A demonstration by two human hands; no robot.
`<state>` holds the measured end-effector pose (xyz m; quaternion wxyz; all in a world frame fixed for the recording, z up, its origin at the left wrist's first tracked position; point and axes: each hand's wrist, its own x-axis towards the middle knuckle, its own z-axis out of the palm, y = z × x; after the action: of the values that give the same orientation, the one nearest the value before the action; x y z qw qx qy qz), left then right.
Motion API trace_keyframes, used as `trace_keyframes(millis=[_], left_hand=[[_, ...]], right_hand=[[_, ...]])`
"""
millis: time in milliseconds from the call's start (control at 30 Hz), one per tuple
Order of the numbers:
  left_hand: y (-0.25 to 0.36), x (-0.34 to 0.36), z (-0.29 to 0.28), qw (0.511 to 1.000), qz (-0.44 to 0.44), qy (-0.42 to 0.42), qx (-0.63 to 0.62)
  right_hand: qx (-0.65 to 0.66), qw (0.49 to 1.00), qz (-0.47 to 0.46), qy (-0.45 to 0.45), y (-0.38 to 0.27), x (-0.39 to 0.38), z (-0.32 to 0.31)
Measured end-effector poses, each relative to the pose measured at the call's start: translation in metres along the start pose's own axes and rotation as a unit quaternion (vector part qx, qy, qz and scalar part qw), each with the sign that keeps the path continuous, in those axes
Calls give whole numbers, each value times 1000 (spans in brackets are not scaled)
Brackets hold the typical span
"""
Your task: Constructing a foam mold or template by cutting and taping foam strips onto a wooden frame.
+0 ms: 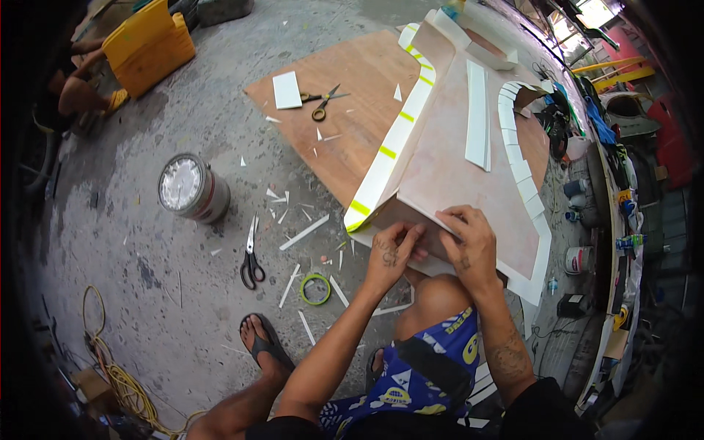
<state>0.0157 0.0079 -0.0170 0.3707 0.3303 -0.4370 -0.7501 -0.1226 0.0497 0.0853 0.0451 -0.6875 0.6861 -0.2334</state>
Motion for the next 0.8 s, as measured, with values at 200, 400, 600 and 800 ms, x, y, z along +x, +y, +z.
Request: trace_keyframes(millis=[200,400,600,800], left_hand=[[-11,11,11,997,19,15,-72],[-8,15,17,993,14,26,-115],[0,13,16,993,-24,24,-112],[4,10,16,990,-56,39,-126]], right_hand=[[-13,1000,-5,9,2,2,1],[-21,1000,-10,2,2,0,-2],[-31,999,-11,-4,2,0,-1],[-28,999,-16,-9,2,0,-2]])
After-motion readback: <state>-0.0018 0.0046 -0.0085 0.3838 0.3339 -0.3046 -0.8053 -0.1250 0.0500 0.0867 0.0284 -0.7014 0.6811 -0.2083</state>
